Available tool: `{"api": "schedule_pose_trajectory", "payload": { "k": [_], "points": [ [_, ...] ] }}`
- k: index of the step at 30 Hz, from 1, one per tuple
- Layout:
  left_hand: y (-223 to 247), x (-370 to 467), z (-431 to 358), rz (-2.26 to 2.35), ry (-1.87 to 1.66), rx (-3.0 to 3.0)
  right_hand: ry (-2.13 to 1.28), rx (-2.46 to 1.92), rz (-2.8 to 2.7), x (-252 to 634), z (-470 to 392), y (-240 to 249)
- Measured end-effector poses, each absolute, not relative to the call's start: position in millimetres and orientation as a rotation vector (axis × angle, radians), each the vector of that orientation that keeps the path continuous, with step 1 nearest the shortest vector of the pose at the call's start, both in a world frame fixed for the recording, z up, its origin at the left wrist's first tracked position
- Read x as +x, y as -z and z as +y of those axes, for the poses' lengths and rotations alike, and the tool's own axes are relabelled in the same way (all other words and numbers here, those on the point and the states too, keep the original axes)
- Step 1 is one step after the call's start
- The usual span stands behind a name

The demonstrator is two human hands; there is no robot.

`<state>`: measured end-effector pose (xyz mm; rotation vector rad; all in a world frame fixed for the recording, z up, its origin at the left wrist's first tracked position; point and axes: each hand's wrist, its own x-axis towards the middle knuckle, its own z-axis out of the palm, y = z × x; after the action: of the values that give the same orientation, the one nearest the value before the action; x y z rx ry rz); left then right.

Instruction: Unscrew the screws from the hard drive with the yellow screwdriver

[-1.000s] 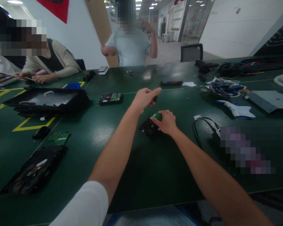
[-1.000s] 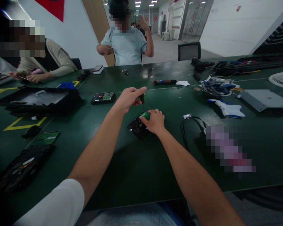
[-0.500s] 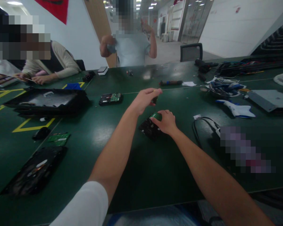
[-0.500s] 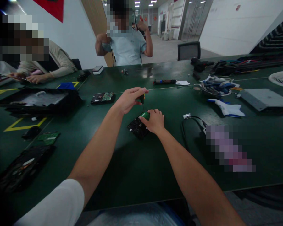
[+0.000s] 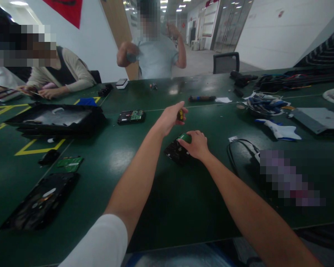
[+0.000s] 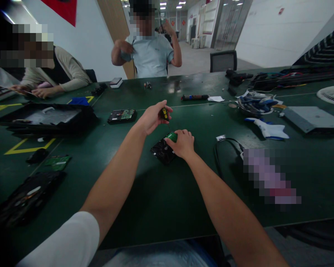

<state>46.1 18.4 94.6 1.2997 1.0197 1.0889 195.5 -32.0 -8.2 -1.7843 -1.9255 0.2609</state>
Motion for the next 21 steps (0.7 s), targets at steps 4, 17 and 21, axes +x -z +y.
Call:
{"api": "schedule_pose_trajectory", "payload": {
  "k": [4,17,21],
  "points": [
    [-91.8,42.9,22.0,0.972,-1.107,1.363,-0.256,-1.777,-1.924,195.5,-31.9,8.9],
    [-90.6,47.2,19.5,1.080,-1.156,1.412,-0.251,-1.788,-1.923,194.8,-32.7,8.5],
    [-89.0,46.1,20.6,0.984,-1.160,1.367,-0.255,-1.791,-1.926,194.1,-33.3,7.2]
  ]
}}
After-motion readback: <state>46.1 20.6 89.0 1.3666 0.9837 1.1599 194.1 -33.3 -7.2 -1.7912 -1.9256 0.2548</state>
